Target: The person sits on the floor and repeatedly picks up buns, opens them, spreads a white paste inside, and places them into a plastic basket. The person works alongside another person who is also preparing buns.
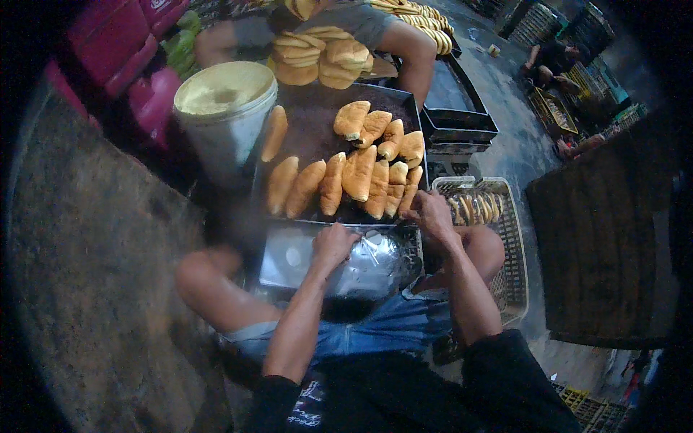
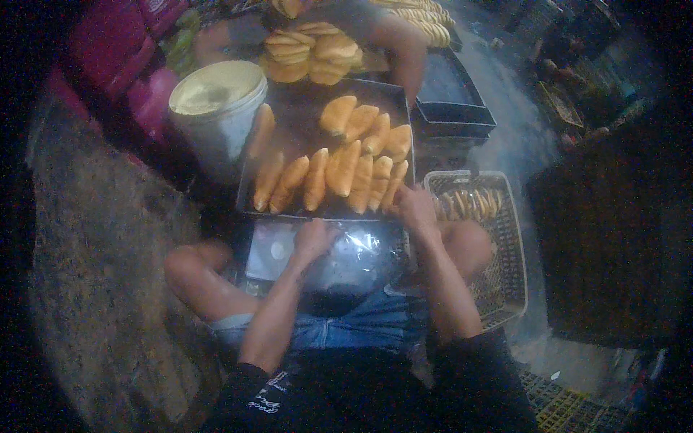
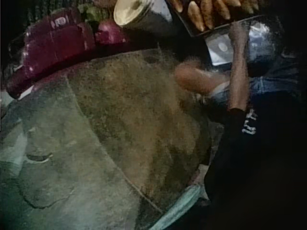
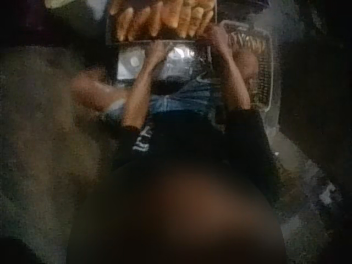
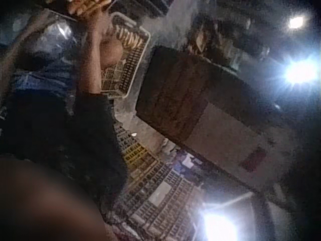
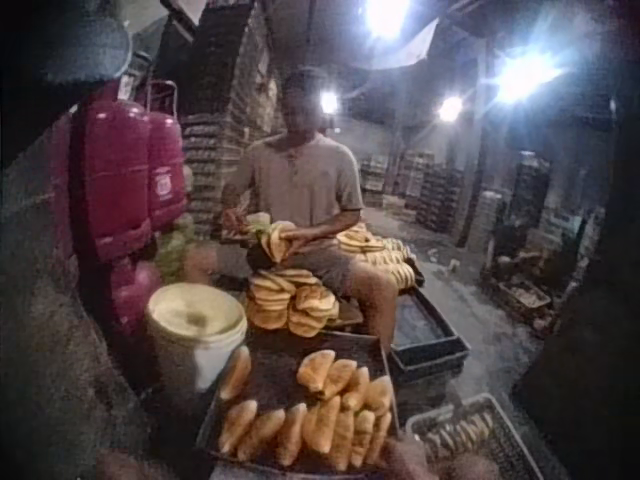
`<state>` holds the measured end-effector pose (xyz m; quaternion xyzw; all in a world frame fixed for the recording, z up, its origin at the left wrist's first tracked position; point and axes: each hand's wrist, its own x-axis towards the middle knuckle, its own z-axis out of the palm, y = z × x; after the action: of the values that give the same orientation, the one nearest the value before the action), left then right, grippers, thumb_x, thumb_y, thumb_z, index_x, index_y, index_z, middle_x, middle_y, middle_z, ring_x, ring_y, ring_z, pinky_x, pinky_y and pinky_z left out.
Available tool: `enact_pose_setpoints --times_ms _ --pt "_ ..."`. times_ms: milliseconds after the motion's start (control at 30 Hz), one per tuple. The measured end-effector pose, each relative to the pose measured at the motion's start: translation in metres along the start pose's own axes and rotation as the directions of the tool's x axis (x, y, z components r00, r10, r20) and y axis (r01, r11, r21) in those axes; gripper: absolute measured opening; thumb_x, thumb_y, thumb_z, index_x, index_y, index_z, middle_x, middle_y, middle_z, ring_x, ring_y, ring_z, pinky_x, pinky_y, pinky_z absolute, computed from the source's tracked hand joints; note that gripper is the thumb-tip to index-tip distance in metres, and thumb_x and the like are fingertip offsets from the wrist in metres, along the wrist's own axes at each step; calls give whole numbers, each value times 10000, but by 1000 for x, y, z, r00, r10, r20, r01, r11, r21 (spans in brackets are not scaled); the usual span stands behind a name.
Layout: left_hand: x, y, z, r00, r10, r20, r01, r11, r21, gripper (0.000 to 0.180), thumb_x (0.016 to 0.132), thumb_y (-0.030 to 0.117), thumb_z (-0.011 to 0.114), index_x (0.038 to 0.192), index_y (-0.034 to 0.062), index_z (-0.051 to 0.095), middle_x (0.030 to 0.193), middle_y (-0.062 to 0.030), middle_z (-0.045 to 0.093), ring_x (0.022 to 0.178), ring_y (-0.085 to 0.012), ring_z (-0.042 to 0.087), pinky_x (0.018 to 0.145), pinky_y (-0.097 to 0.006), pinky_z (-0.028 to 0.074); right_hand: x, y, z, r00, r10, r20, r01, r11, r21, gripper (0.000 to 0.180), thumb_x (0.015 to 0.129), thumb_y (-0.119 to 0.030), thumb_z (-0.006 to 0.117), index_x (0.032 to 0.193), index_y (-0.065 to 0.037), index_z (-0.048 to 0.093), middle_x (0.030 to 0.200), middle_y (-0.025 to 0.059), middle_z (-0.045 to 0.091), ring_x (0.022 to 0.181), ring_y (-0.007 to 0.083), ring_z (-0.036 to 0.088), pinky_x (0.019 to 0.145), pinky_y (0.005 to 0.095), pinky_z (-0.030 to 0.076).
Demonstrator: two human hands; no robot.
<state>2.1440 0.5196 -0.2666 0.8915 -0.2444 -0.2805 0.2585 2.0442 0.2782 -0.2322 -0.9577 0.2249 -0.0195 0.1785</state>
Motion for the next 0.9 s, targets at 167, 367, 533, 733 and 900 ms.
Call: enact_pose_setpoints --times_ms 167,367,533,733,900 --pt "-25 19 -1 969 -22 245 62 986 -154 781 914 702 496 865 -42 728 756 -199 713 734 -296 725 648 -403 556 -23 -12 -30 994 98 -41 -36 673 738 190 934 -195 684 935 -17 619 801 68 648 763 185 652 698 329 517" --pt "-7 59 -8 990 141 12 32 -143 -989 554 1010 498 509 1179 -18 621 976 -134 722 827 -230 728 557 -283 586 -65 -38 -72 966 227 125 -190 293 937 235 961 -217 665 1052 -23 566 916 72 634 747 143 640 573 264 526" --pt "12 62 -47 986 -57 -157 -158 -17 -987 341 1007 302 586 1169 4 617 1029 -134 716 853 -220 725 572 -271 604 -71 -82 -57 925 344 160 -196 73 978 323 965 -262 654 1110 12 561 892 82 634 674 158 647 576 266 545" --pt "63 11 -108 712 -535 -455 -374 260 -890 379 938 314 686 1192 44 607 997 -116 701 841 -232 696 701 -348 585 38 -127 -51 993 122 -2 -69 580 812 355 979 -318 578 987 31 645 864 146 663 673 217 640 607 348 523" --pt "83 -76 -150 394 -710 -584 -563 316 -764 456 928 437 673 1230 114 564 1128 -97 629 918 -216 652 728 -343 550 178 -121 -5 975 60 -216 -76 995 -70 496 934 -486 613 1046 -5 656 1079 173 650 992 326 610 821 471 472"
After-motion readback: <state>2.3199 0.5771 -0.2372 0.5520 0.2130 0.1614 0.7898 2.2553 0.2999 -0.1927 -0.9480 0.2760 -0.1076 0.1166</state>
